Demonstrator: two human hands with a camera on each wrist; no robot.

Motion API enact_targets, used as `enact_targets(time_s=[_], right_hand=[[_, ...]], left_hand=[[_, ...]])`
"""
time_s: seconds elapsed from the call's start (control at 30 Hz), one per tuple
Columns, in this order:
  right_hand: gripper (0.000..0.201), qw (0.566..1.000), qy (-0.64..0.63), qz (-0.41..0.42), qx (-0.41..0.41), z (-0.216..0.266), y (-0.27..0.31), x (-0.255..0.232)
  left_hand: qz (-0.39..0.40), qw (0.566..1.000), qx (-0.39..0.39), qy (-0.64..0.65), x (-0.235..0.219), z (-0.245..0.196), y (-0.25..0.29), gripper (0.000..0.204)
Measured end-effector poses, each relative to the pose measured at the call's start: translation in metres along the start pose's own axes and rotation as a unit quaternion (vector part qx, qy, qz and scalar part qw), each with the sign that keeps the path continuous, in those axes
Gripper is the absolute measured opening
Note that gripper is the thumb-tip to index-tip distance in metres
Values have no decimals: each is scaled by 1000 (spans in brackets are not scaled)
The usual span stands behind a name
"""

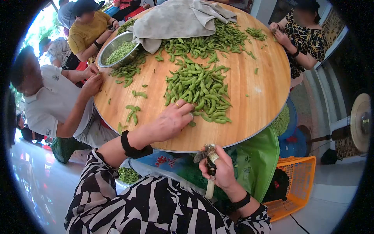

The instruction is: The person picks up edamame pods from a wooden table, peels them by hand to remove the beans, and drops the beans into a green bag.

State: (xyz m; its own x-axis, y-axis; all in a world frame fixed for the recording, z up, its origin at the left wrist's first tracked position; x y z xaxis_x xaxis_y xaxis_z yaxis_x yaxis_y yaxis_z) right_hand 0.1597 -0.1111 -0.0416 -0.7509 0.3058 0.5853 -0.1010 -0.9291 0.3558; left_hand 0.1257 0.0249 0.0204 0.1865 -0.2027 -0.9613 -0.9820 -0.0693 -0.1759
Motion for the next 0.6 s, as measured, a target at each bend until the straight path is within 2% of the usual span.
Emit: enact_targets(time_s=[0.07, 0.1, 0.13, 0.17, 0.2, 0.23, 0.27, 0.3, 0.37, 0.4, 0.47, 0.53, 0.6], right_hand=[[28, 1000, 3, -7, 4, -3, 1, 1], [27, 999, 30, 9, 6, -3, 0, 5], [27, 998, 57, 25, 9, -5, -1, 9], [27, 998, 55, 21, 8, -4, -2, 9], [29, 997, 72, 11, -14, 3, -5, 8], [31, 995, 90, 1, -36, 12, -8, 6], [33, 993, 107, -10, -58, 20, -10, 5], [37, 991, 110, -9, -71, 25, -12, 7], [38, 992, 98, -18, -77, 26, -13, 9], [40, 993, 84, -22, -81, 26, -13, 10], [41, 994, 70, -8, -82, 26, -13, 15], [43, 996, 37, 40, -78, 26, -14, 26], [44, 995, 45, 42, -80, 29, -15, 30]], left_hand=[[-55, 997, -8, 50, -12, 3, 4, 18], [-54, 997, -6, 51, -15, -1, 6, 18], [-38, 978, -66, 196, -14, 8, 9, 18], [-19, 933, -124, 337, -5, 14, 13, 19], [-18, 933, -120, 339, -2, 8, 14, 19], [-51, 856, -180, 482, 7, 14, 20, 19], [-81, 752, -236, 610, 20, 19, 26, 20], [-79, 751, -232, 613, 18, 16, 26, 20], [-39, 706, -263, 656, 26, 11, 30, 22], [-38, 706, -260, 658, 26, 9, 29, 22], [-70, 649, -246, 717, 27, 7, 28, 25], [-83, 633, -241, 731, 30, 7, 28, 28], [-96, 618, -234, 744, 30, 7, 28, 31]])
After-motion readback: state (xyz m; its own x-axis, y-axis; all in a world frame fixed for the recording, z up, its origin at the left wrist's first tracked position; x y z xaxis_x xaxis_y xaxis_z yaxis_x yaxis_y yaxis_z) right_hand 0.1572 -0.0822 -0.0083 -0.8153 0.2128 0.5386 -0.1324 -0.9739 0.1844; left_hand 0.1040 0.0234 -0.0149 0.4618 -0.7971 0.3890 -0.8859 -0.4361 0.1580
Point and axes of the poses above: each hand's wrist, its own y-axis away from the middle knuckle, its own x-axis out of the palm, z = x × y, the point moved 10 cm from there along -y, towards the middle knuckle, and after that the axes turned 4 degrees about z, right-handed, at the moved point
